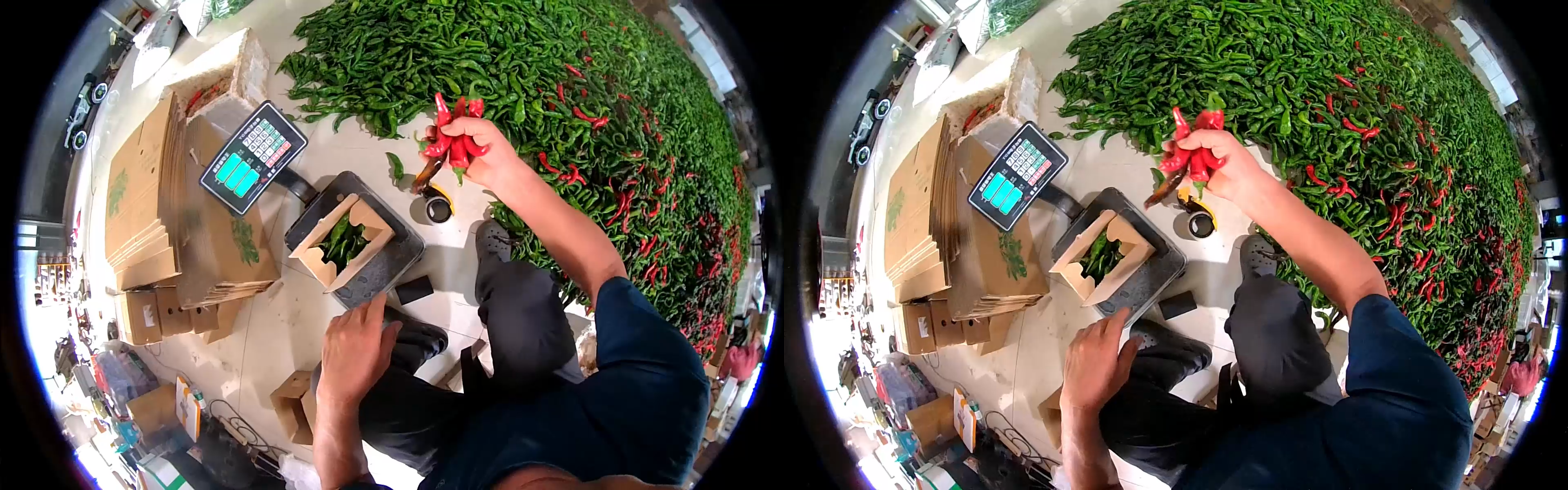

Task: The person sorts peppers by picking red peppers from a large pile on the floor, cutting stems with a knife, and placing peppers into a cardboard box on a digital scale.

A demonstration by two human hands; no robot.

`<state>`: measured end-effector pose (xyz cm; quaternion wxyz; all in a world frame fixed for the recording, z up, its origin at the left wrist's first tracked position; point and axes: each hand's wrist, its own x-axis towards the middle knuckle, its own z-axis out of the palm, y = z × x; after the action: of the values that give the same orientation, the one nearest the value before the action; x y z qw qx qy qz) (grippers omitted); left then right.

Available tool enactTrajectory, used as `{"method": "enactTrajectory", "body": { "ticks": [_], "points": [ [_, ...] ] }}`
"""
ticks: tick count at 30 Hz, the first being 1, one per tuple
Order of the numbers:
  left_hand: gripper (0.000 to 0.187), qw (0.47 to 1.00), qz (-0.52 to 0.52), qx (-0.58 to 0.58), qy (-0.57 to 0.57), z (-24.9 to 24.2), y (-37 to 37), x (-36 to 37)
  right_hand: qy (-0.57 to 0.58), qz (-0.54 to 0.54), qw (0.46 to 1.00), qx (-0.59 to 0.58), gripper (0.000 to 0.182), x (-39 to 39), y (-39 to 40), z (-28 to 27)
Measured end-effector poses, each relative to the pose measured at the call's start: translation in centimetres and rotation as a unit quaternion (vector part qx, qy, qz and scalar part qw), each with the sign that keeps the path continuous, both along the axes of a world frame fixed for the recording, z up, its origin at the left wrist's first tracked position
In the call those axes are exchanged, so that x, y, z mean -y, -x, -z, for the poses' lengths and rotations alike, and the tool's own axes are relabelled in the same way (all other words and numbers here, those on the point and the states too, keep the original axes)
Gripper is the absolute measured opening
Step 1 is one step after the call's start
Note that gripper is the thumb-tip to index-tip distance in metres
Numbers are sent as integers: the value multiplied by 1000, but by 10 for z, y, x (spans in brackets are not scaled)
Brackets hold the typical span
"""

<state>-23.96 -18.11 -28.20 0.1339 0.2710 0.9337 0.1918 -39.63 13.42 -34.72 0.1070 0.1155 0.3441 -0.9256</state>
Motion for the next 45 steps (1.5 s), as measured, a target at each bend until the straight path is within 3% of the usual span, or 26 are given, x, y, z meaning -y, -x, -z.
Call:
{"method": "enactTrajectory", "body": {
  "ticks": [3,9,15,18,24,27,38,45],
  "points": [
    [39,999,-32,6,28,-4,0,-4,-21,-42,998,-44,24,18,-16,-32],
    [29,993,-54,-79,-65,3,-2,-26,-103,-43,987,-113,19,35,-56,-67],
    [29,950,-129,-87,-272,4,1,-58,-119,-34,980,-153,20,34,-80,-89],
    [30,931,-130,-119,-318,0,3,-71,-129,-38,974,-184,23,32,-88,-96],
    [29,909,-85,-323,-251,-3,7,-79,-46,-58,967,-243,28,22,-88,-90],
    [29,905,-64,-347,-236,-6,7,-85,-9,-59,966,-253,32,22,-89,-89],
    [35,910,-57,-329,-247,-7,3,-100,-55,-49,975,-208,38,21,-95,-89],
    [43,898,-14,-350,-267,-3,3,-103,78,-92,971,-209,35,17,-91,-76]
  ]
}}
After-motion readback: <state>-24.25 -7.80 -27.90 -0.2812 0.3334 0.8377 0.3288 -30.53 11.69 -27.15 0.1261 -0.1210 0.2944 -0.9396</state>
